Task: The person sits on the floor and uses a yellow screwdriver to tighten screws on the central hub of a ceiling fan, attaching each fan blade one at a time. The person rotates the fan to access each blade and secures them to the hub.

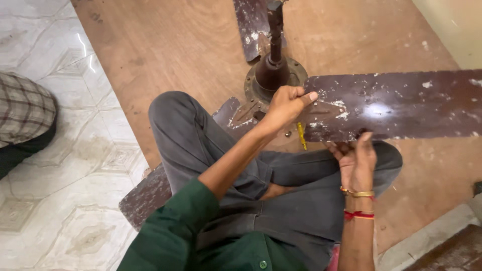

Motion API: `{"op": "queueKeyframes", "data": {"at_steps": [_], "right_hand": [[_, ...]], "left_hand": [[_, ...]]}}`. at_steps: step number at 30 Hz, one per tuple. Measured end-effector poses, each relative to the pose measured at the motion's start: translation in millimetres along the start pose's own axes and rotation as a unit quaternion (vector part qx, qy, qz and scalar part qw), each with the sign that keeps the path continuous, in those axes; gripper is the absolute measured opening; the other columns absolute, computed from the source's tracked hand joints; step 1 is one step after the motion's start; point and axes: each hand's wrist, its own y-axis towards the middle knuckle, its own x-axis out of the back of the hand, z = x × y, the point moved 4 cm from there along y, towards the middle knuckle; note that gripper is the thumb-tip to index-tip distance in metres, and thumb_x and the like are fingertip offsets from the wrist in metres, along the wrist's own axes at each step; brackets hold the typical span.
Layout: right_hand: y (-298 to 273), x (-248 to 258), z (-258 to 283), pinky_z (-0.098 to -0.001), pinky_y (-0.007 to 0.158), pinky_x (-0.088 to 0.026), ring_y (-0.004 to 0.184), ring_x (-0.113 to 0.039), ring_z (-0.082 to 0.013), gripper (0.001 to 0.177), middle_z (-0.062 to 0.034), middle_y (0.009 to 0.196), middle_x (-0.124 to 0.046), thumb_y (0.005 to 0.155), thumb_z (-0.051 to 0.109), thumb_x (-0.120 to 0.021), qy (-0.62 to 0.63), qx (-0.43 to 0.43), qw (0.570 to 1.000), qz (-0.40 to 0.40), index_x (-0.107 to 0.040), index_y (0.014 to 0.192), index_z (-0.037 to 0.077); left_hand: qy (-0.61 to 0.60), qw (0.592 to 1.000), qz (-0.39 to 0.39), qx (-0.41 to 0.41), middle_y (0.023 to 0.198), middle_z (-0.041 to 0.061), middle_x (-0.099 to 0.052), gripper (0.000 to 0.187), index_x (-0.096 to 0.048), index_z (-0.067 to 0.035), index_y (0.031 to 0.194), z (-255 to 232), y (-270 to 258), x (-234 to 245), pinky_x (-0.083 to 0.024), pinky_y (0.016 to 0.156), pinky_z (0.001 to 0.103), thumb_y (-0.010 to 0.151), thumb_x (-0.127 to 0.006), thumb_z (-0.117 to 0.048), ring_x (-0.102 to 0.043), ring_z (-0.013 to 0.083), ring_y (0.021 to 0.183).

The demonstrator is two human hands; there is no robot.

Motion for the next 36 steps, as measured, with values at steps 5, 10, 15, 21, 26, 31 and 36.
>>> {"op": "queueKeyframes", "data": {"at_steps": [5,10,15,21,26,31,36], "right_hand": [[8,5,11,-0.0467,0.089,-0.060,0.092,-0.073,-0.0234,0.016,-0.0086,0.106,-0.071,0.110,0.019,-0.065,-0.026,0.037,0.999,-0.027,-0.060,0.117,0.005],[33,22,-9,-0.0491,0.086,-0.065,0.084,-0.073,-0.0241,0.019,-0.0104,0.096,-0.069,0.109,0.010,-0.070,0.050,0.040,0.997,-0.046,-0.054,0.102,0.004],[82,50,-25,-0.0515,0.083,-0.065,0.082,-0.074,-0.0284,0.018,-0.0114,0.096,-0.070,0.102,0.009,-0.071,0.066,0.060,0.990,-0.111,-0.054,0.101,0.002],[127,67,-42,-0.0531,0.078,-0.063,0.080,-0.075,-0.0318,0.021,-0.0176,0.098,-0.070,0.104,0.008,-0.071,0.005,0.046,0.988,-0.146,-0.055,0.105,-0.005],[135,75,-54,-0.0523,0.076,-0.063,0.082,-0.075,-0.0338,0.024,-0.0222,0.102,-0.070,0.105,0.009,-0.069,-0.038,0.029,0.985,-0.165,-0.053,0.110,-0.009],[142,89,-61,-0.0505,0.074,-0.064,0.082,-0.077,-0.0353,0.026,-0.0227,0.104,-0.071,0.103,0.010,-0.067,-0.025,0.014,0.982,-0.185,-0.056,0.114,-0.010],[156,112,-79,-0.0497,0.073,-0.064,0.081,-0.077,-0.0361,0.029,-0.0234,0.105,-0.072,0.101,0.010,-0.067,-0.027,-0.028,0.972,-0.234,-0.056,0.116,-0.012]], "left_hand": [[-0.140,0.982,0.098,0.075,0.068,-0.001,-0.070,0.028,-0.068,-0.002,0.074,15,21,0,-0.050,0.052,0.028,0.095,-0.069,-0.020,-0.065,0.0059,0.061],[0.168,0.985,0.031,-0.007,0.075,0.010,-0.069,0.038,-0.071,0.002,0.095,-12,20,23,-0.049,0.057,0.033,0.098,-0.072,-0.035,-0.064,0.0169,0.065],[0.202,0.965,-0.105,-0.130,0.103,0.014,-0.080,0.040,-0.073,0.000,0.114,-30,2,67,-0.059,0.082,0.033,0.096,-0.070,-0.035,-0.077,0.0207,0.094],[0.086,0.996,-0.032,-0.004,0.106,0.012,-0.079,0.040,-0.065,0.001,0.126,39,-30,78,-0.059,0.083,0.032,0.095,-0.069,-0.024,-0.076,0.0164,0.093],[-0.035,0.991,0.053,0.116,0.103,0.007,-0.075,0.037,-0.060,0.000,0.127,90,-52,58,-0.060,0.074,0.030,0.096,-0.067,-0.020,-0.073,0.0140,0.090],[0.015,0.997,0.023,0.072,0.101,0.009,-0.077,0.034,-0.066,0.002,0.123,91,-64,61,-0.058,0.074,0.028,0.099,-0.067,-0.021,-0.076,0.0155,0.088],[0.065,0.991,-0.112,-0.021,0.103,0.010,-0.076,0.045,-0.061,-0.002,0.136,62,-59,76,-0.056,0.078,0.029,0.098,-0.071,-0.022,-0.070,0.0168,0.092]]}}
